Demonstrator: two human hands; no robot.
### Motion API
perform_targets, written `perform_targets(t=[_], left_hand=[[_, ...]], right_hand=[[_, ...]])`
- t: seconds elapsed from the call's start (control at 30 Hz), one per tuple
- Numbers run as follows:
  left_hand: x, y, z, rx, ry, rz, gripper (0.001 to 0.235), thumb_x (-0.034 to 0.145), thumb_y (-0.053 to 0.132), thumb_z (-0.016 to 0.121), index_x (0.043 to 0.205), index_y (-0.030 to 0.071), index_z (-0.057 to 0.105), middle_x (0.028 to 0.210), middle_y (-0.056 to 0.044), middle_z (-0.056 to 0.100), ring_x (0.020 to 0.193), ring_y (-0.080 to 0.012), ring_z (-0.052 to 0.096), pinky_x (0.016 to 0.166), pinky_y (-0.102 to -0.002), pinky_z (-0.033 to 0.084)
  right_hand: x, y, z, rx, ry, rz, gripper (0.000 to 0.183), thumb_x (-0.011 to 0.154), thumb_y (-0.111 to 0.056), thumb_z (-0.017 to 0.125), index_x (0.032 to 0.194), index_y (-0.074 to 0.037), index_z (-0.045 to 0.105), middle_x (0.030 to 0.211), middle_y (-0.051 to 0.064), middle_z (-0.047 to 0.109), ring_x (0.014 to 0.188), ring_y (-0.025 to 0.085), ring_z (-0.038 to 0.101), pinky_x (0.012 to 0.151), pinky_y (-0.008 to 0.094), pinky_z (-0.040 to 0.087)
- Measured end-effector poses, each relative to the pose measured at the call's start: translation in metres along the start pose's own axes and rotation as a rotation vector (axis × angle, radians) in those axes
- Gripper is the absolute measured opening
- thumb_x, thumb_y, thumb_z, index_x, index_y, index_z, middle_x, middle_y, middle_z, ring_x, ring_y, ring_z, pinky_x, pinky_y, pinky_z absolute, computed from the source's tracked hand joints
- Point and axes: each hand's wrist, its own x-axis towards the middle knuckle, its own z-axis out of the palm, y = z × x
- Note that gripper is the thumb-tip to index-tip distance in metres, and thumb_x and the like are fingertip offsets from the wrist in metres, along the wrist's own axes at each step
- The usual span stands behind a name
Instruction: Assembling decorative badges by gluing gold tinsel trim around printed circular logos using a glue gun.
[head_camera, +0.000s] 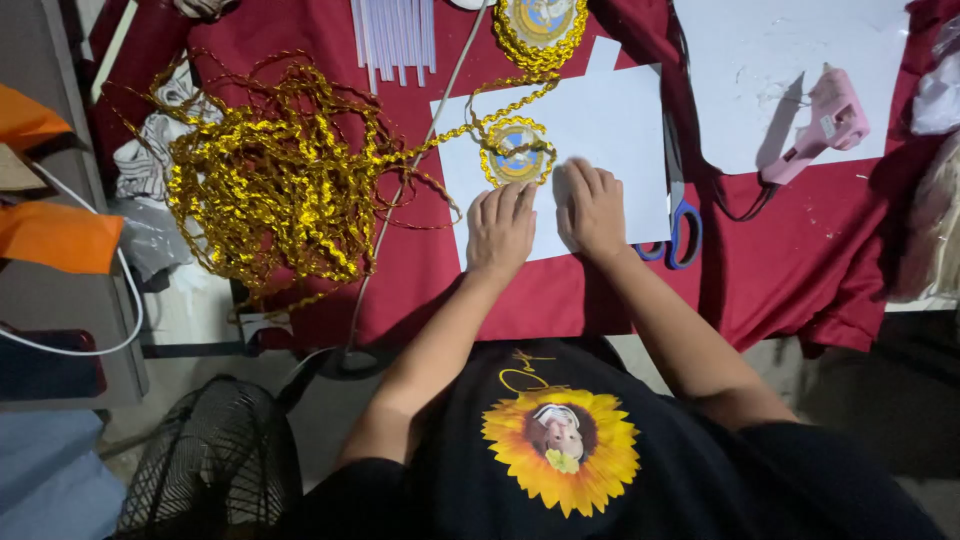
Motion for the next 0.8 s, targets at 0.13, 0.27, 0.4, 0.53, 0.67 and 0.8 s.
perform_targets(t=[0.13,0.27,0.4,0.53,0.67,0.8], left_hand=[[-0.010,-0.008,0.020,-0.106,0.056,-0.010,0.046,0.096,0.016,0.073,0.140,0.008,0.059,0.134,-0.011,0.052,0.129,-0.0274,0.052,0.114,-0.046,0.044],[-0.016,-0.007,0.025,-0.193,0.072,-0.128,0.036,0.093,0.012,0.075,0.124,0.004,0.060,0.129,-0.011,0.055,0.122,-0.0309,0.057,0.105,-0.045,0.049],[-0.009,-0.007,0.013,-0.172,0.096,-0.100,0.031,0.092,0.010,0.074,0.119,0.006,0.060,0.126,-0.011,0.058,0.116,-0.0324,0.060,0.101,-0.043,0.051],[-0.004,-0.004,0.013,-0.112,0.118,-0.069,0.036,0.094,0.010,0.073,0.128,0.007,0.063,0.125,-0.009,0.058,0.117,-0.0290,0.060,0.101,-0.042,0.051],[0.004,0.004,0.001,0.023,0.102,-0.017,0.037,0.096,0.010,0.072,0.133,0.012,0.067,0.126,-0.008,0.058,0.117,-0.0263,0.059,0.100,-0.040,0.052],[0.000,0.002,0.009,0.041,0.104,-0.003,0.035,0.092,0.012,0.073,0.128,0.013,0.070,0.123,-0.008,0.058,0.115,-0.0267,0.059,0.097,-0.041,0.051]], right_hand=[[-0.004,0.002,0.001,-0.004,0.051,-0.040,0.049,0.086,-0.008,0.072,0.132,-0.002,0.059,0.129,0.015,0.060,0.113,0.034,0.058,0.093,0.045,0.045],[-0.010,0.009,0.007,0.067,0.060,-0.078,0.038,0.087,-0.001,0.075,0.121,-0.003,0.058,0.114,0.014,0.059,0.106,0.033,0.058,0.090,0.044,0.045],[-0.012,0.009,0.007,0.157,0.044,-0.107,0.038,0.084,0.000,0.075,0.119,-0.002,0.060,0.108,0.015,0.059,0.100,0.035,0.057,0.087,0.044,0.045],[-0.007,0.009,0.006,0.194,0.073,-0.028,0.040,0.087,0.003,0.071,0.126,-0.004,0.062,0.108,0.015,0.059,0.099,0.035,0.057,0.088,0.042,0.047],[-0.007,0.008,-0.004,0.132,-0.026,-0.038,0.058,0.082,-0.001,0.069,0.139,-0.007,0.062,0.120,0.013,0.061,0.105,0.033,0.057,0.092,0.043,0.047],[0.007,-0.001,-0.008,-0.005,-0.027,-0.047,0.059,0.084,-0.016,0.069,0.141,-0.005,0.059,0.129,0.013,0.059,0.112,0.034,0.055,0.093,0.048,0.044]])
